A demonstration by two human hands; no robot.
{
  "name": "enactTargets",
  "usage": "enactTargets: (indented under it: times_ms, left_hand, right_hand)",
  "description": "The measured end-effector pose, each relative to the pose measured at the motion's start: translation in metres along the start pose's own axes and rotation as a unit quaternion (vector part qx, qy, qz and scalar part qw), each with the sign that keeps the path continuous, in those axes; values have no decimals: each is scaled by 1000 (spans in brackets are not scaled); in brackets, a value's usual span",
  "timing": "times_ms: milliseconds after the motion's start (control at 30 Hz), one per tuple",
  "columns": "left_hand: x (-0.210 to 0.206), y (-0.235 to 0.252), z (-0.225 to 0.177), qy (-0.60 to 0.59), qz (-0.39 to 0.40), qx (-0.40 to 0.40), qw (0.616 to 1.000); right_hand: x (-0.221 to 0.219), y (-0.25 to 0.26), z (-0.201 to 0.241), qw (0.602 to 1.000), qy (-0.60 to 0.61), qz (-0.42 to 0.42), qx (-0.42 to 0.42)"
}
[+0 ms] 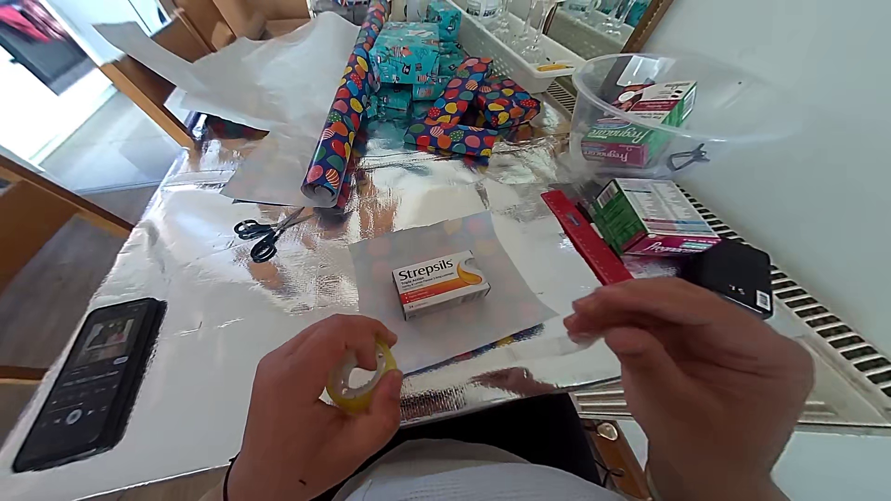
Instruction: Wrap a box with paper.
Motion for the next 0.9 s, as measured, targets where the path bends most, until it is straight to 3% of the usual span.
enactTargets:
  times_ms: [200,533,900]
  left_hand:
    - [-3,5,-4,66,51,-71,994]
    - [-2,4,-9,42,15,-72,996]
    - [1,1,-12,-18,44,-84,995]
  right_hand:
    - [-1,-4,-5,998,13,19,-63]
    - [3,-6,-4,997,22,7,-70]
    - [4,-8,-4,997,36,5,-68]
Point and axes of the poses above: each hand's wrist, its own y-axis towards the middle knuckle, its own x-axis out of the back of the hand, z = x × y, the point moved 1 cm from there along y, towards the middle knuckle, and after that the axes turned 12 degrees about y, right-handed, at the moved point
